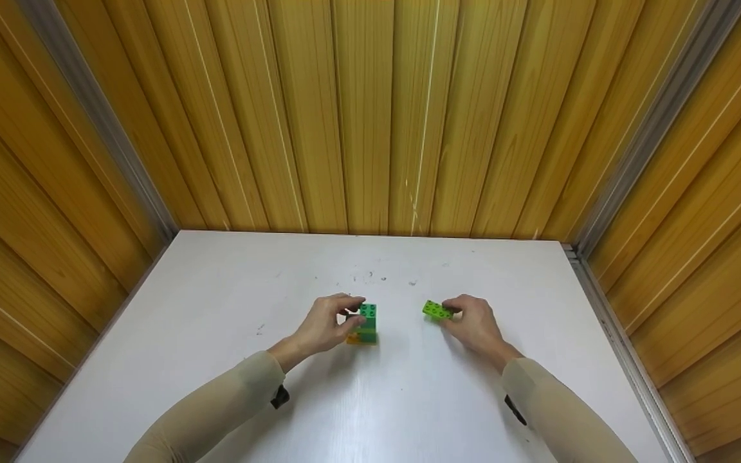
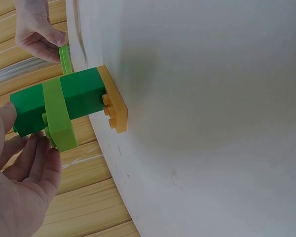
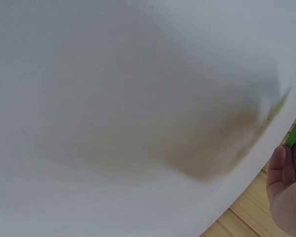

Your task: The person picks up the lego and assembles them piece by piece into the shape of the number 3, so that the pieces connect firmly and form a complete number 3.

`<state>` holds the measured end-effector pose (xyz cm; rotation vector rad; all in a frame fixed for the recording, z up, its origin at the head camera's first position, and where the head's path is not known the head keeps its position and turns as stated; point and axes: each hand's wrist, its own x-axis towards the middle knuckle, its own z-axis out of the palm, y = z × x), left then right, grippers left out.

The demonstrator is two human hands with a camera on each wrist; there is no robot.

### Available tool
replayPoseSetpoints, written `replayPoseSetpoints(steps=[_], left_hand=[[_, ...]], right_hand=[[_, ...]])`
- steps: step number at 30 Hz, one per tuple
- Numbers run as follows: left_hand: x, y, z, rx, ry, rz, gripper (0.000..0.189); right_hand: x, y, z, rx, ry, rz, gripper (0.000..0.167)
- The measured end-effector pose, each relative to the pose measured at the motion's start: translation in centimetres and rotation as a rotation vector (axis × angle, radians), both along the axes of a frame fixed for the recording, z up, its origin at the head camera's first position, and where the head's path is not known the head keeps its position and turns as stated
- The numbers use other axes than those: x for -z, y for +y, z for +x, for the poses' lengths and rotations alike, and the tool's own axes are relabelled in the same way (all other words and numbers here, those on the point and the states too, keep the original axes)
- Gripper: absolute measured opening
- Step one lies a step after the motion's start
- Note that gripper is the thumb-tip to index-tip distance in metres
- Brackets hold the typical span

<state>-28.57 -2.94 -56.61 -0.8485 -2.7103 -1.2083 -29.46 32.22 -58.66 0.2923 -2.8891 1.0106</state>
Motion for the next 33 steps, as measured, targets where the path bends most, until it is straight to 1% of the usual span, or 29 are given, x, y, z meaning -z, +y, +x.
replayPoseSetpoints(steps=[6,11,16,21,27,33], left_hand=[[-0.2,-0.1,0.2,0.0,-0.031,0.044,0.04],[-0.5,-0.2,0.1,-0.005,-0.03,0.076,0.036],[-0.9,-0.3,-0.1,-0.018,-0.012,0.065,0.036],[-1.2,-0.5,-0.1,-0.034,-0.022,0.064,0.038],[-1.5,-0.8,-0.2,-0.06,-0.024,0.056,0.039],[-1.7,-0.9,-0.1,-0.066,-0.05,0.069,0.041]], right_hand=[[-0.6,-0.9,-0.2,-0.032,0.045,-0.028,0.032],[-1.5,-1.6,-0.6,-0.068,0.079,-0.018,0.03],[-2.6,-2.5,-0.7,-0.096,0.094,-0.051,0.029],[-3.8,-3.5,-0.6,-0.121,0.116,-0.072,0.028],[-5.3,-4.6,-0.6,-0.133,0.115,-0.1,0.03],[-6.2,-5.8,-0.6,-0.17,0.121,-0.112,0.03]])
